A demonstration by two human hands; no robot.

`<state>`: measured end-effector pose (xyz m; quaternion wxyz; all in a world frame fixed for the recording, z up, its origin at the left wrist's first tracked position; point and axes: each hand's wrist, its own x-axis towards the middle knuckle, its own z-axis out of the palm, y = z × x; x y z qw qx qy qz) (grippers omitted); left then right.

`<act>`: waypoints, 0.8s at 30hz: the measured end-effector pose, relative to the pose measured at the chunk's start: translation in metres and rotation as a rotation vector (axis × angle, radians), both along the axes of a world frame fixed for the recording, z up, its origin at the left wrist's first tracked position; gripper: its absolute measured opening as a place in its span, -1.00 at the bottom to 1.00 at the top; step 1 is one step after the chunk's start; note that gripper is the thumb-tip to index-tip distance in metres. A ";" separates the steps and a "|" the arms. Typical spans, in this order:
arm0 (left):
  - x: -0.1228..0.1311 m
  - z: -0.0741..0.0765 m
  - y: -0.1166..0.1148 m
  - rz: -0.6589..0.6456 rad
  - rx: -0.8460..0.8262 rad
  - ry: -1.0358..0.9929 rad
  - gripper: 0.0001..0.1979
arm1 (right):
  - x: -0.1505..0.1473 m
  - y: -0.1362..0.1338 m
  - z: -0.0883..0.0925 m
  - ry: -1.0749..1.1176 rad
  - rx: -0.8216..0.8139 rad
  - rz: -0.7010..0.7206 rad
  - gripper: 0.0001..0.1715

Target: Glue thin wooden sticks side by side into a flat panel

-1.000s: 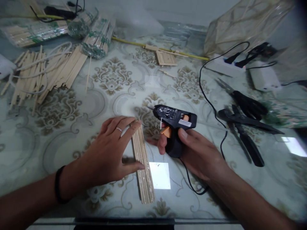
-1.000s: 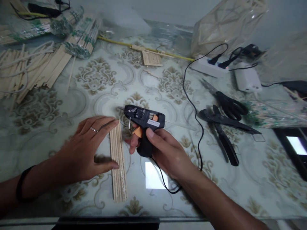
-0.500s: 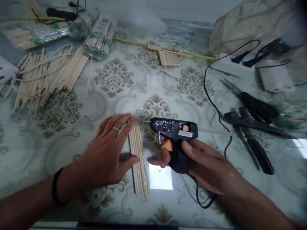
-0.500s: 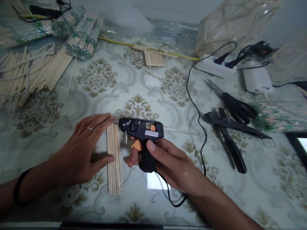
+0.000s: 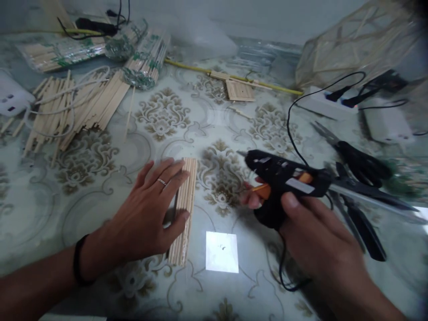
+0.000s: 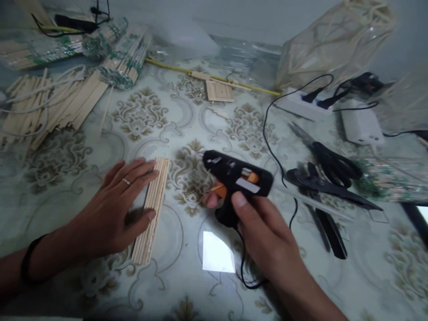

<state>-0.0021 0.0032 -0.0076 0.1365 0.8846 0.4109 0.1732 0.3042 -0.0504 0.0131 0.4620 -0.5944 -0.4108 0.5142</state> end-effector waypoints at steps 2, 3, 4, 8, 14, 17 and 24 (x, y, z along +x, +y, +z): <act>-0.001 0.001 -0.001 -0.037 -0.009 0.017 -0.42 | 0.000 0.002 0.002 0.020 0.041 -0.097 -0.61; -0.001 0.001 -0.001 -0.054 -0.013 0.023 -0.41 | -0.001 0.003 0.003 0.040 0.052 -0.120 -0.61; -0.001 0.001 -0.002 -0.069 -0.015 0.029 -0.41 | -0.001 0.002 0.003 0.034 0.053 -0.130 -0.59; -0.002 0.000 -0.003 -0.122 -0.034 0.048 -0.40 | 0.002 0.003 0.005 -0.207 -0.028 -0.010 -0.34; -0.002 -0.002 -0.002 -0.134 -0.011 0.039 -0.41 | 0.015 0.016 0.010 -0.283 -0.046 0.082 -0.29; -0.001 0.000 0.000 -0.138 -0.035 0.050 -0.41 | 0.017 0.021 0.009 -0.191 -0.024 0.106 -0.44; -0.001 0.008 0.002 -0.138 -0.088 0.084 -0.43 | 0.020 0.021 0.004 0.011 0.082 0.031 -0.36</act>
